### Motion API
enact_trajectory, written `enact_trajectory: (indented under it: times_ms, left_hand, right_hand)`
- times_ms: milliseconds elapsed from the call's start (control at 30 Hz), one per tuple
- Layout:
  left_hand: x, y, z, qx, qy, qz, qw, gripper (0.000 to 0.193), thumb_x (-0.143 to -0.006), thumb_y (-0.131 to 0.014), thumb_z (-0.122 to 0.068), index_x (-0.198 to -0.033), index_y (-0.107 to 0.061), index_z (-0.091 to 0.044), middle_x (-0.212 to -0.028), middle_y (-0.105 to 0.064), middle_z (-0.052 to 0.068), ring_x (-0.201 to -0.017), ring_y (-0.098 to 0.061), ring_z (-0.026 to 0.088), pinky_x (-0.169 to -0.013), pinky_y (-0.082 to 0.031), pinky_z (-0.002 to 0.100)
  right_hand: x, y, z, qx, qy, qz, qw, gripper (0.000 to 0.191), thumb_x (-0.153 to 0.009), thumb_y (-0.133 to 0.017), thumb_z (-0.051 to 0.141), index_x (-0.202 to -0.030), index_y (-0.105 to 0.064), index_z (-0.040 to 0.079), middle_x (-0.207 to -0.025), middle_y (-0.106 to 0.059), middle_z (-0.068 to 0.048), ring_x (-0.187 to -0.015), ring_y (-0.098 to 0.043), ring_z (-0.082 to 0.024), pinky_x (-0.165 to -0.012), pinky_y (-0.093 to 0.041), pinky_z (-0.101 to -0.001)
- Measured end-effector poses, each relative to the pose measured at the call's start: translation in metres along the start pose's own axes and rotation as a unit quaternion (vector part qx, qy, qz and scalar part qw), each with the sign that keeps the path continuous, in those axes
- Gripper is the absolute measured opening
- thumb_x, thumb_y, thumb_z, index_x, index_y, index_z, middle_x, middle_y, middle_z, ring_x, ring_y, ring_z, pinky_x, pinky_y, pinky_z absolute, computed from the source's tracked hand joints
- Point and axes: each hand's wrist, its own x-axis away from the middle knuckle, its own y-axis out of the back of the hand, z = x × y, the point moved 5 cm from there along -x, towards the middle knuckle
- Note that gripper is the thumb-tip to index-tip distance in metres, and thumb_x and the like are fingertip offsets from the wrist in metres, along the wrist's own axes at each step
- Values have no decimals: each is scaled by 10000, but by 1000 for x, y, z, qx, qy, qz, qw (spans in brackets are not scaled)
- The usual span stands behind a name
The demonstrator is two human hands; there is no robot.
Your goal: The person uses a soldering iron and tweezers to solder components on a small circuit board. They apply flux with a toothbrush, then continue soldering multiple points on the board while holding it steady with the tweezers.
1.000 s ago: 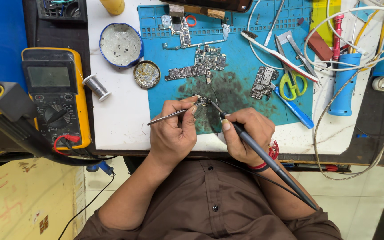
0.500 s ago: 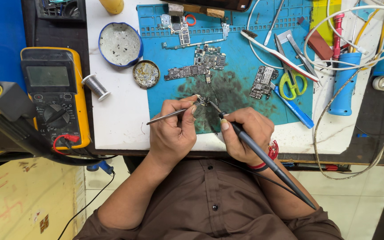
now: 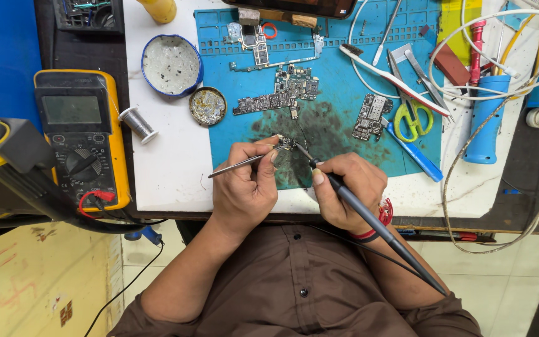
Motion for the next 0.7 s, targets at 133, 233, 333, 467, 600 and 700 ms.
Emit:
enact_trajectory:
  times_ms: [133, 233, 333, 467, 600, 700]
  left_hand:
    - [1, 0, 0, 5, 2, 2, 1000, 125, -1039, -645, -48, -1041, -531, 3, -1126, -772, 168, -750, -746, 126, -644, -582, 250]
    - [1, 0, 0, 9, -3, 2, 1000, 117, -1042, -638, -44, -1051, -532, 6, -1136, -769, 170, -764, -745, 130, -656, -586, 252]
    - [1, 0, 2, 6, 12, 4, 1000, 122, -1033, -645, -46, -1039, -535, 6, -1132, -776, 168, -722, -732, 122, -631, -575, 252]
    - [2, -1, 2, 7, 7, 5, 1000, 125, -1038, -644, -51, -1051, -532, 5, -1135, -772, 164, -758, -746, 126, -651, -591, 251]
    - [2, -1, 1, 6, 1, 4, 1000, 123, -1042, -640, -51, -1055, -530, 5, -1142, -768, 166, -777, -752, 130, -659, -593, 251]
    - [2, 0, 1, 5, 2, 3, 1000, 125, -1040, -641, -50, -1052, -530, 4, -1141, -768, 167, -767, -748, 128, -654, -590, 249]
  right_hand:
    - [0, 0, 1, 0, 4, -1, 1000, 105, -896, -729, 14, -936, -632, 12, -827, -693, -122, -670, -677, -252, -609, -507, -337]
    - [0, 0, 1, 1, -1, 1, 1000, 103, -901, -726, 9, -942, -632, 11, -837, -693, -127, -678, -681, -254, -614, -507, -337]
    - [0, 0, 1, 6, -1, 2, 1000, 104, -897, -729, 6, -940, -634, 13, -826, -689, -122, -670, -676, -253, -608, -504, -336]
    - [0, 0, 2, 6, -1, 3, 1000, 108, -891, -730, 5, -939, -633, 14, -826, -691, -121, -665, -674, -249, -605, -503, -336]
    - [0, 0, 2, 7, 0, 3, 1000, 111, -891, -732, 6, -938, -632, 15, -826, -690, -120, -664, -672, -249, -607, -503, -336]
    - [0, 1, 2, 6, -3, 4, 1000, 109, -893, -730, 4, -938, -633, 17, -826, -688, -119, -668, -675, -248, -610, -505, -333]
